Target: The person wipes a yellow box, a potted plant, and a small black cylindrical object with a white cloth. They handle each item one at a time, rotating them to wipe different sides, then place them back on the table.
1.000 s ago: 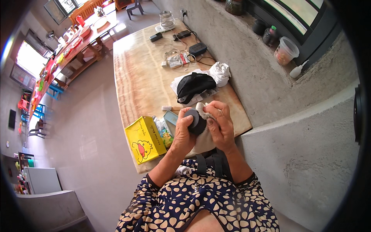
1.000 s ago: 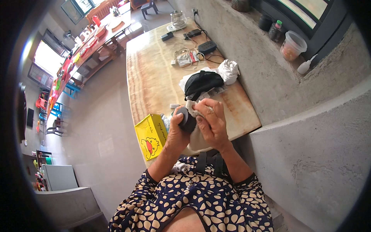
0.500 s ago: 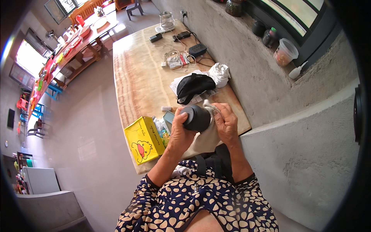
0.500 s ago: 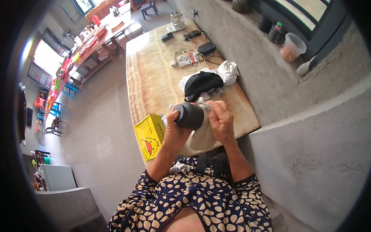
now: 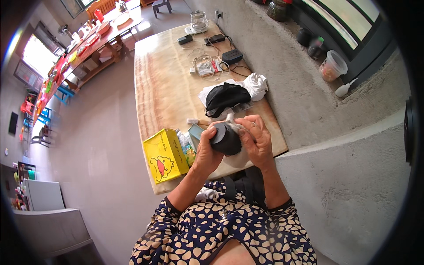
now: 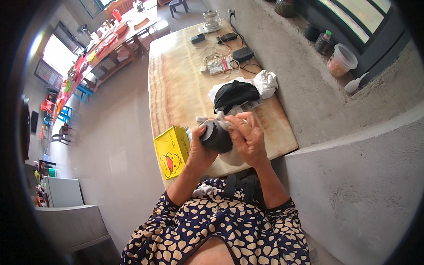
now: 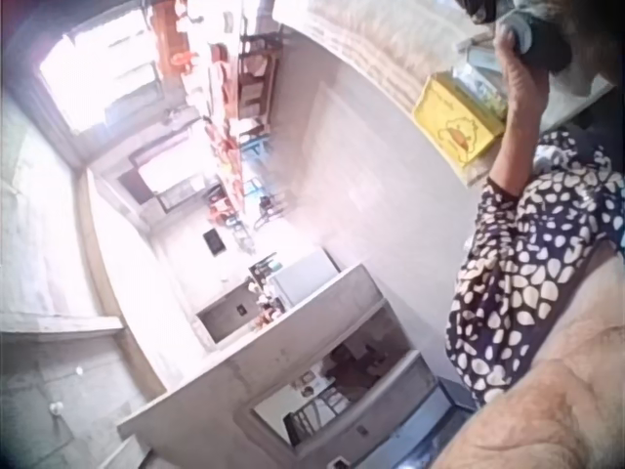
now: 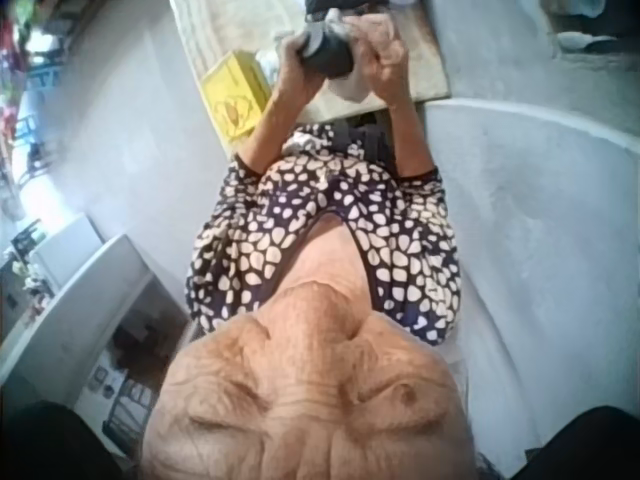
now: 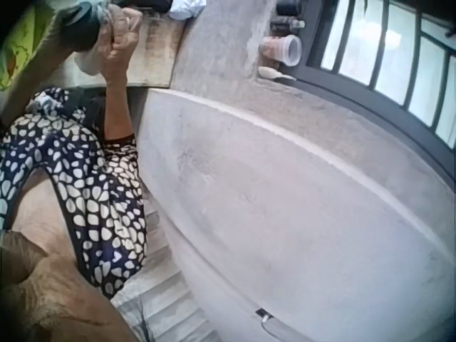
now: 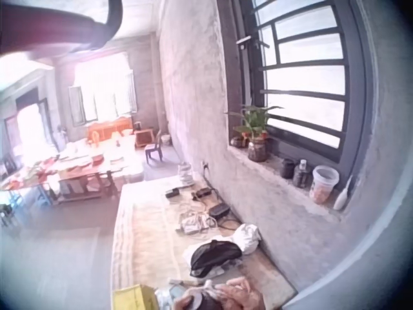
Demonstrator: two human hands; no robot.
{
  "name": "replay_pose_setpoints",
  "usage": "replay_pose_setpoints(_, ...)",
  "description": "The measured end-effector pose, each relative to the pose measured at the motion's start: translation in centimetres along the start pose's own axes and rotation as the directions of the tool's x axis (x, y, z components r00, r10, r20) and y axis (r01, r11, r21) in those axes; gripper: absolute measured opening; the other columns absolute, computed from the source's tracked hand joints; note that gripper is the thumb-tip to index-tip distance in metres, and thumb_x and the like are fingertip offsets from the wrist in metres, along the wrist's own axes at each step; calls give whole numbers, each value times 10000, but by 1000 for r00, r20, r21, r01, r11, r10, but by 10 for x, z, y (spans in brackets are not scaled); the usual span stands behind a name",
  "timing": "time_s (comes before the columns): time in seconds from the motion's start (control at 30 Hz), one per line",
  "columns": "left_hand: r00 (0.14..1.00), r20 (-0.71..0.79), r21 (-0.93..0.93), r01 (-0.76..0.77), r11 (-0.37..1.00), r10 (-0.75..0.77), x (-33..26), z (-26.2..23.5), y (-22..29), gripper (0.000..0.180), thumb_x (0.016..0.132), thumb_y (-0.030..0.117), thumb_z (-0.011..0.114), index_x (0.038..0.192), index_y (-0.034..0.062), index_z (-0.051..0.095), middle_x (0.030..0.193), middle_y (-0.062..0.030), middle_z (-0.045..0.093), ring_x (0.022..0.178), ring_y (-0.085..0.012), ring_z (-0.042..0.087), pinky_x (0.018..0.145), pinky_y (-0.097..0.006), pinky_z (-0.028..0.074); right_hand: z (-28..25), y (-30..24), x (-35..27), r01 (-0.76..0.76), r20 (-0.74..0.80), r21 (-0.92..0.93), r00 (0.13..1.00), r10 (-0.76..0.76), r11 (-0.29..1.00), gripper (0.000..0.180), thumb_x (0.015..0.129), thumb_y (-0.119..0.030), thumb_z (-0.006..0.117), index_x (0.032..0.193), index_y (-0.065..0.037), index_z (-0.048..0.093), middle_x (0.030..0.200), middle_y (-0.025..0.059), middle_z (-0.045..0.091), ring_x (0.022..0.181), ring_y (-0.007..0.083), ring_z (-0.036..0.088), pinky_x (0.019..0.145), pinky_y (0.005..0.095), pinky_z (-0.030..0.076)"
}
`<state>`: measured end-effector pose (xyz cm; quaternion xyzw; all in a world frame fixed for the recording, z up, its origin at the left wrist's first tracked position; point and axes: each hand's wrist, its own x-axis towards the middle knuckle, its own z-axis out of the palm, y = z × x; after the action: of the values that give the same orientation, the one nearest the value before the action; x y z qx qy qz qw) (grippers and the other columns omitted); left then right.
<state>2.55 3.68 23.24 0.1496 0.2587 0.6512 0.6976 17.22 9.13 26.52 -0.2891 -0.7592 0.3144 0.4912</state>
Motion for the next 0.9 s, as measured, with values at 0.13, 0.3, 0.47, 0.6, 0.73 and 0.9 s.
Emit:
replay_pose_setpoints(0.13,1000,19,-10,-12,1000,12,3,-8,-1,432,875,422,527,1182,119,500,1079,-63,610,970,-173,602,778,-354,520,-6,16,-17,-60,17,64,998,59,996,217,866,-50,619,1081,-48,650,937,110,567,815,223,577,697,302,471)
replay_pose_setpoints(0.3,999,35,44,-15,999,13,4,-2,1,447,865,386,560,1217,129,458,1067,-63,593,932,-164,598,688,-305,519,-20,17,-21,-90,-35,-110,996,87,990,233,840,-23,634,1071,-47,658,937,95,566,796,205,577,678,290,468)
replay_pose_setpoints(0.47,979,155,442,-188,877,132,-2,27,6,631,741,115,755,1276,121,420,1067,-29,567,952,-145,578,793,-267,499,-27,-25,-2,-20,-133,-72,991,10,997,324,779,25,635,1088,-67,664,969,84,552,816,194,579,687,285,484)
replay_pose_setpoints(0.6,975,141,602,-224,767,174,2,24,2,747,627,70,816,1267,101,432,1122,-46,515,999,-143,528,889,-275,457,-23,-37,-3,155,56,-198,988,-147,968,347,727,19,670,1048,-110,693,950,70,534,792,205,569,665,302,494)
replay_pose_setpoints(0.73,965,118,749,-242,617,235,-4,23,-1,740,618,96,823,1247,83,434,1130,-55,488,1007,-146,513,880,-275,459,-22,-33,5,53,53,-247,998,-42,967,332,718,-15,705,1036,-110,693,903,79,537,780,228,572,647,321,490)
replay_pose_setpoints(0.9,969,106,752,-224,619,222,-7,31,0,732,615,108,823,1239,80,440,1124,-54,497,1029,-159,503,897,-293,446,-25,-23,8,44,19,-203,999,-41,978,338,715,7,689,1037,-93,688,875,88,535,756,229,569,650,321,479)
